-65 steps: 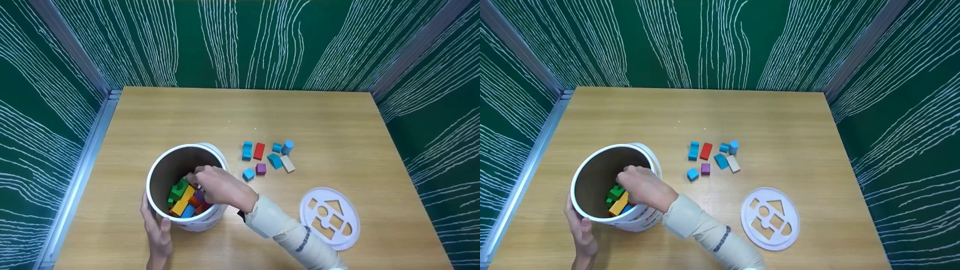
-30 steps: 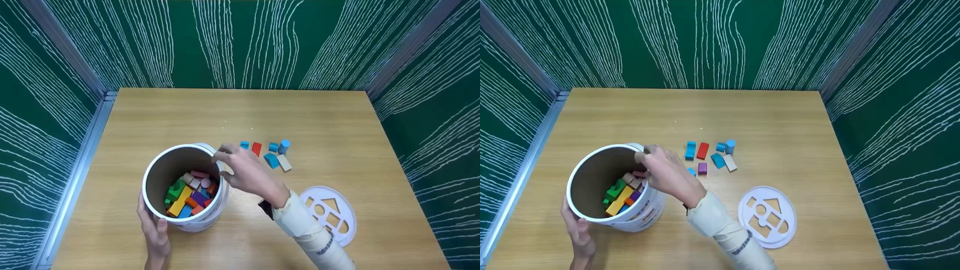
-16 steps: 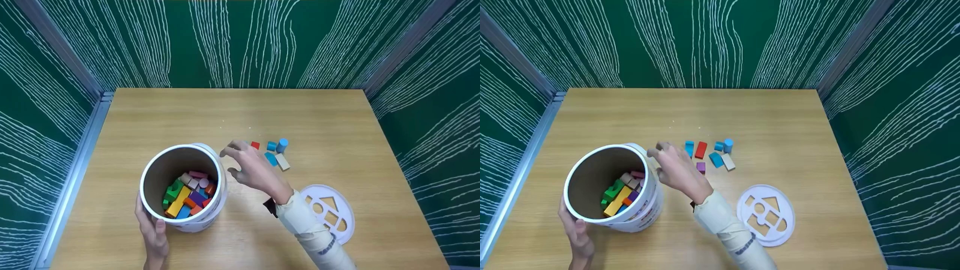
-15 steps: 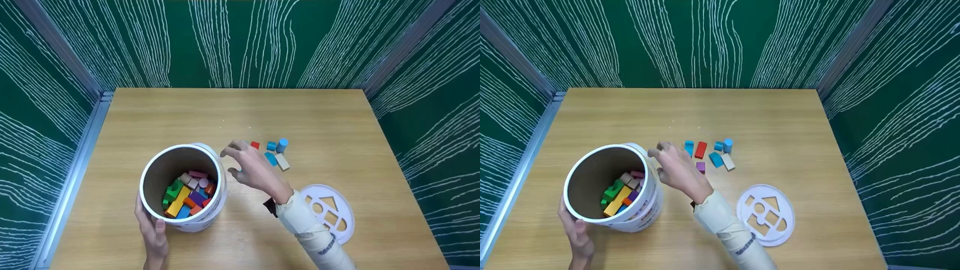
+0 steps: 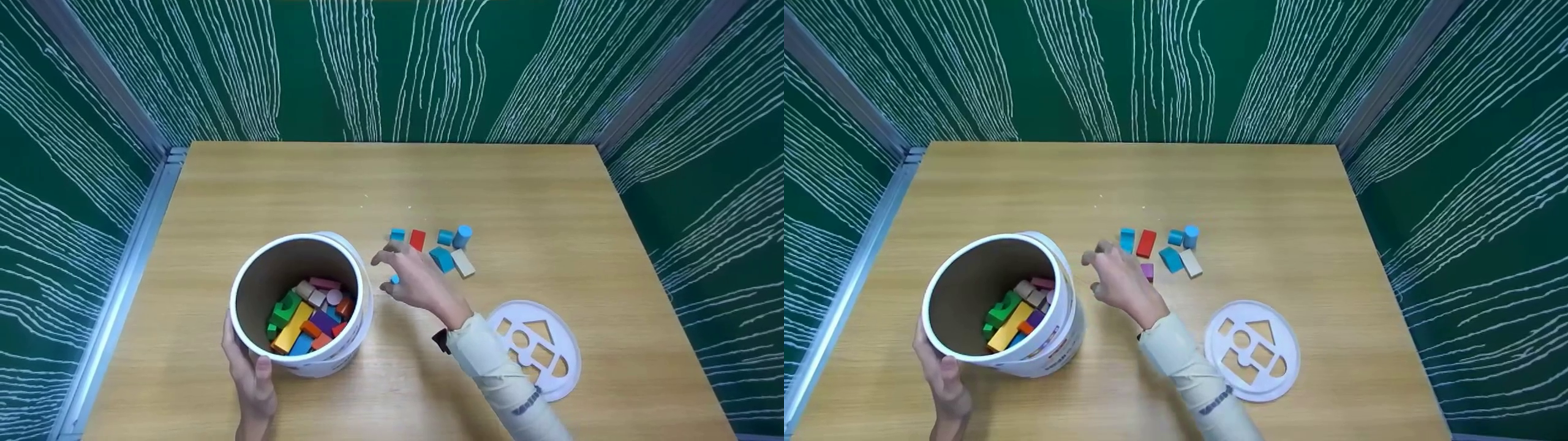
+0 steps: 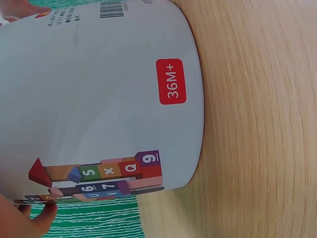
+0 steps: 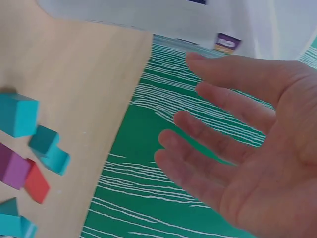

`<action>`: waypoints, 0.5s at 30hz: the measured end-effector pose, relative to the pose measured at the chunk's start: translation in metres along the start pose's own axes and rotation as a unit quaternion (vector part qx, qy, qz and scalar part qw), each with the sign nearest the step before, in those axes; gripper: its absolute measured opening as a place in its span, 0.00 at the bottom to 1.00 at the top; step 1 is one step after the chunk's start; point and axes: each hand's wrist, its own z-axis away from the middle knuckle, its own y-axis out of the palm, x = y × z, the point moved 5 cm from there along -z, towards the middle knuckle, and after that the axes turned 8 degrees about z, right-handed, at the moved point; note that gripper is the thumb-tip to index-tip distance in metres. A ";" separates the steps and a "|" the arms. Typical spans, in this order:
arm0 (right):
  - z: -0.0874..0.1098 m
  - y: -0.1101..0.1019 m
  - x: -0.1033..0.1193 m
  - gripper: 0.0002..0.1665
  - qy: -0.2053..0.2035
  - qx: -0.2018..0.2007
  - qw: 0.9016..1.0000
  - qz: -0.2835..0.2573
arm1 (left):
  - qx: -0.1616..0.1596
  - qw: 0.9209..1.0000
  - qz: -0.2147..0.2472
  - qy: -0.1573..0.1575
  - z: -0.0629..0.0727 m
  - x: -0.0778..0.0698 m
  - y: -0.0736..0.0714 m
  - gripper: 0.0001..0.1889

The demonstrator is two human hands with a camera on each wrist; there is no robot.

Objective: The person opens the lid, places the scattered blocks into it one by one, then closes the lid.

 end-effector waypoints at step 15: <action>-0.005 0.025 -0.025 0.19 0.048 -0.016 0.999 -0.012 | 0.005 1.000 -0.005 0.004 0.000 0.002 0.001 0.35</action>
